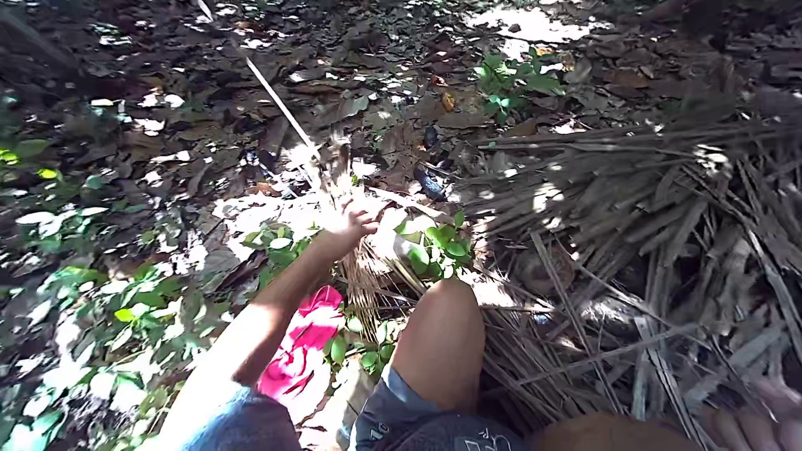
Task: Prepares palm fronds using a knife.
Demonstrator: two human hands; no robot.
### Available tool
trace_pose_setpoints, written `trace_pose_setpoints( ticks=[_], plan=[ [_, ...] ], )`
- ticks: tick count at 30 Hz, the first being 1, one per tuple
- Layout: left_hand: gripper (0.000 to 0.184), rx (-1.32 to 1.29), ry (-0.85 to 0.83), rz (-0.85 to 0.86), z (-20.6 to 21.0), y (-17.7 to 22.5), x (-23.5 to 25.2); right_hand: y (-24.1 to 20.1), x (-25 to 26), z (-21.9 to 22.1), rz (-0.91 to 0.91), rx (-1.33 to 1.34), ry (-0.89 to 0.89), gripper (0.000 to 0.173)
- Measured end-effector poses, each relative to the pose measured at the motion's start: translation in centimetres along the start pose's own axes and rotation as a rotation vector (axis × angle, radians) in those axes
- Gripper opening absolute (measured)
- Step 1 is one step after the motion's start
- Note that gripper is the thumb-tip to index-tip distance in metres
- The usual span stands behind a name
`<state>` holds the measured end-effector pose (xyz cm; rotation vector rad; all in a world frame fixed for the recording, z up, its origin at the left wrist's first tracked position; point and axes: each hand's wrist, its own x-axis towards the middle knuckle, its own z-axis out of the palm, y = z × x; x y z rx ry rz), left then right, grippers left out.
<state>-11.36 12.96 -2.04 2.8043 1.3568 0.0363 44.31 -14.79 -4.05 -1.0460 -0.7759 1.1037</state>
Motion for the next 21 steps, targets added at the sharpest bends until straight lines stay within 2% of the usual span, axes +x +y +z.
trace_pose_setpoints(
  ticks=[1, 3, 5, 7, 9, 11, 14, 16, 17, 19, 21],
  plan=[
    [0.025, 0.004, -0.051, -0.036, 4.1, -1.7, -2.0, 0.1, -0.2, -0.2, 0.018, -0.027, 0.030, 0.030],
    [0.027, -0.076, -0.350, -0.193, 11.1, -3.0, -6.2, 0.4, -0.5, -0.3, 0.031, -0.010, 0.112, 0.029],
    [0.035, -0.159, -0.508, -0.290, 14.7, -2.4, -7.5, 0.6, -0.2, 0.0, 0.028, 0.010, 0.211, 0.030],
    [0.037, -0.237, -0.436, -0.351, 15.3, -0.6, -4.0, 1.0, 0.7, -0.3, 0.050, 0.001, 0.300, 0.033],
    [0.037, -0.362, -0.238, -0.297, 14.4, 2.3, 2.3, 1.1, 1.9, -0.2, 0.105, -0.065, 0.404, 0.037],
    [0.035, -0.526, -0.176, -0.230, 12.4, 6.7, 9.7, 1.3, 3.3, 0.1, 0.135, -0.227, 0.493, 0.040],
    [0.035, -0.599, -0.355, -0.017, 11.5, 14.0, 19.0, 2.8, 4.7, -0.4, 0.165, -0.445, 0.586, 0.045],
    [0.033, -0.460, -0.527, 0.165, 13.2, 19.0, 23.3, 3.8, 5.0, -1.4, 0.242, -0.561, 0.578, 0.046],
    [0.033, -0.330, -0.552, 0.269, 14.0, 21.6, 24.7, 4.1, 5.1, -1.7, 0.293, -0.623, 0.557, 0.048],
    [0.029, -0.206, -0.439, 0.574, 16.7, 26.3, 26.4, 4.4, 5.1, -2.0, 0.372, -0.702, 0.512, 0.048],
    [0.035, -0.232, -0.371, 0.792, 20.0, 30.4, 27.5, 4.7, 5.2, -2.0, 0.392, -0.731, 0.481, 0.049]
  ],
)
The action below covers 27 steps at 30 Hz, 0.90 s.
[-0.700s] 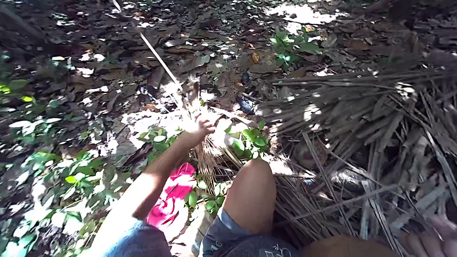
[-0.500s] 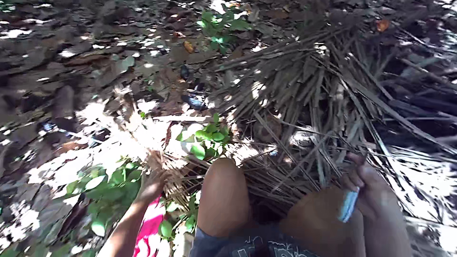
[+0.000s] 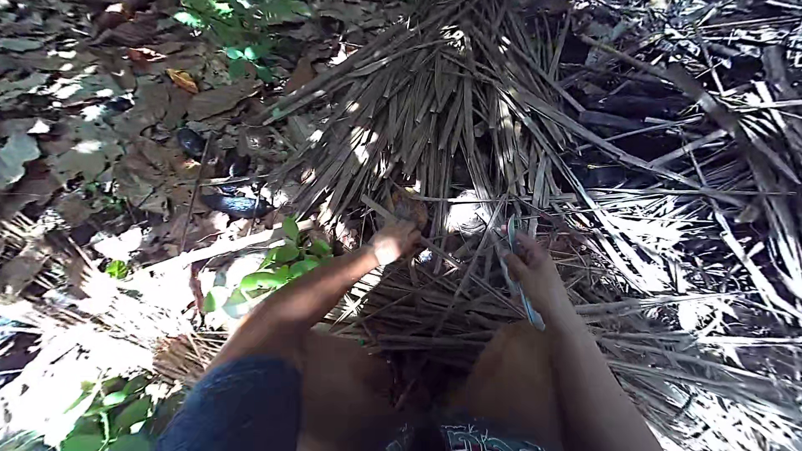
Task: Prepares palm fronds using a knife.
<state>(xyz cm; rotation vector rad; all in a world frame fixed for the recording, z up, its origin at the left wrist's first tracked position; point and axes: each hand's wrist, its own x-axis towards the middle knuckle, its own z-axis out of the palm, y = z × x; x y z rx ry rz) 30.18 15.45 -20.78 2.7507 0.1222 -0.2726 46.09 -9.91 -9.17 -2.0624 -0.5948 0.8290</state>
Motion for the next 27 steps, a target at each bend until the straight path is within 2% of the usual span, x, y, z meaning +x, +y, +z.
trace_pose_setpoints(
  ticks=[2, 3, 6, 8, 10, 12, 13, 16, 19, 20, 22, 24, 27],
  plan=[
    [0.057, -0.007, -0.153, 0.033, 3.4, 0.7, 3.1, 0.1, -0.1, 0.2, 0.000, -0.008, -0.020, 0.048],
    [0.058, -0.007, -0.268, 0.022, 5.1, 1.2, 3.7, 0.1, -0.2, 0.1, -0.006, -0.005, -0.028, 0.047],
    [0.031, -0.072, -0.609, 0.068, 8.8, 4.0, 0.9, 0.2, -0.4, -0.5, -0.050, 0.018, -0.029, 0.046],
    [0.028, -0.170, -0.880, 0.089, 8.1, 6.9, -1.9, 0.3, -0.4, -1.1, -0.057, 0.037, -0.022, 0.046],
    [0.025, -0.135, -1.015, 0.097, 5.2, 9.9, -2.5, 0.2, -0.4, -1.7, -0.059, 0.073, -0.011, 0.045],
    [0.027, -0.071, -0.928, -0.059, 0.4, 11.6, -1.3, 0.3, -0.4, -2.0, -0.072, 0.124, -0.005, 0.046],
    [0.027, -0.109, -0.766, -0.112, 0.1, 10.4, 0.0, 0.3, -0.5, -2.0, -0.080, 0.148, -0.006, 0.046],
    [0.034, -0.168, -0.193, -0.348, 2.5, 2.5, 5.6, 0.2, -0.8, -1.9, -0.093, 0.199, -0.036, 0.045],
    [0.044, -0.294, 0.184, -0.707, 3.7, -5.5, 8.3, 0.1, -0.9, -1.8, -0.091, 0.210, -0.057, 0.044],
    [0.050, -0.394, 0.238, -0.873, 3.8, -7.0, 8.4, 0.0, -0.9, -1.7, -0.087, 0.208, -0.058, 0.043],
    [0.053, -0.568, 0.214, -1.143, 3.5, -8.8, 7.9, -0.2, -0.9, -1.5, -0.076, 0.218, -0.058, 0.045],
    [0.043, -0.571, 0.107, -1.193, 2.3, -9.8, 6.9, -0.2, -0.8, -1.3, -0.078, 0.217, -0.055, 0.045],
    [0.035, -0.438, -0.083, -1.094, -1.6, -10.9, 4.0, -0.4, -0.9, -1.2, -0.089, 0.205, -0.062, 0.043]
  ],
)
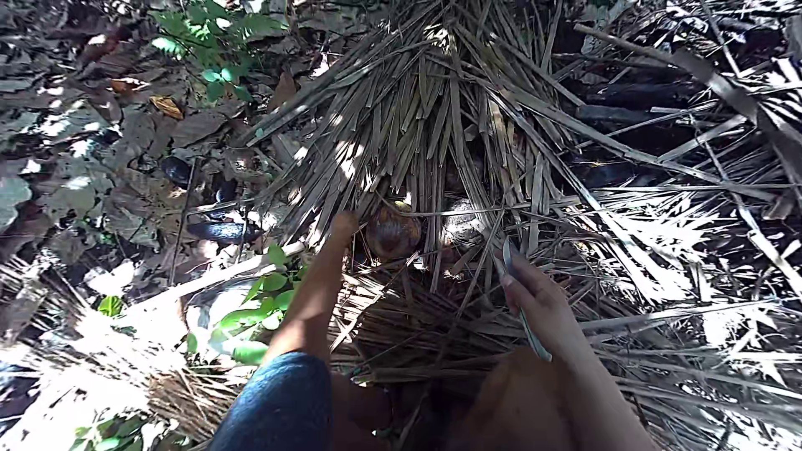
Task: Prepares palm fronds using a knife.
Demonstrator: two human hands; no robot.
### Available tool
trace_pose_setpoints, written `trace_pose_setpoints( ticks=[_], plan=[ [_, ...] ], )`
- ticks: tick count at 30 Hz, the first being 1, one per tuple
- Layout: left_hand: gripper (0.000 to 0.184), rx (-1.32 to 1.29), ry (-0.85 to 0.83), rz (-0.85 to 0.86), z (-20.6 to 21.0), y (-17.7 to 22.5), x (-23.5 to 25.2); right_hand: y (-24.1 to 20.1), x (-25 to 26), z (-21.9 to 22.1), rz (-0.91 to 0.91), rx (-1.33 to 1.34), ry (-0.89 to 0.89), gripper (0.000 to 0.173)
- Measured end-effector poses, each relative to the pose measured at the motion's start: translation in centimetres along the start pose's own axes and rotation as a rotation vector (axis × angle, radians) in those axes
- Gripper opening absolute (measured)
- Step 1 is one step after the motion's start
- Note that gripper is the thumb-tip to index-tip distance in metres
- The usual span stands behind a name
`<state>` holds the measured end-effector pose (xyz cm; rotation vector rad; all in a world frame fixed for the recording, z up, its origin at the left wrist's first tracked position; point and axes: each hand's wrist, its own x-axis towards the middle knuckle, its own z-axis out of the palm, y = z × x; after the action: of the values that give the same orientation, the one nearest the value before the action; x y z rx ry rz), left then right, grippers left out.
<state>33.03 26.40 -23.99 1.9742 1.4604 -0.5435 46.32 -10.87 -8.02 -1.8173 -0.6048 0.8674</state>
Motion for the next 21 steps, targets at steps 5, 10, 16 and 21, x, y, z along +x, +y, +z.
trace_pose_setpoints(
  ticks=[5, 10, 16, 21],
  plan=[
    [0.035, 0.196, 0.111, 0.056, -8.6, -7.1, -5.1, -0.3, 0.6, 0.8, -0.048, -0.012, -0.047, 0.042],
    [0.031, 0.313, 0.382, -0.023, -10.3, -20.5, -14.3, -0.7, 1.2, 2.1, -0.064, -0.030, -0.076, 0.041],
    [0.033, 0.283, 0.824, -0.191, -9.7, -37.5, -32.6, -1.7, 1.8, 5.0, -0.064, -0.145, -0.183, 0.038],
    [0.048, -0.272, 1.327, -0.631, -8.5, -48.2, -46.0, -1.2, 2.2, 8.6, -0.080, -0.261, -0.270, 0.044]
  ],
)
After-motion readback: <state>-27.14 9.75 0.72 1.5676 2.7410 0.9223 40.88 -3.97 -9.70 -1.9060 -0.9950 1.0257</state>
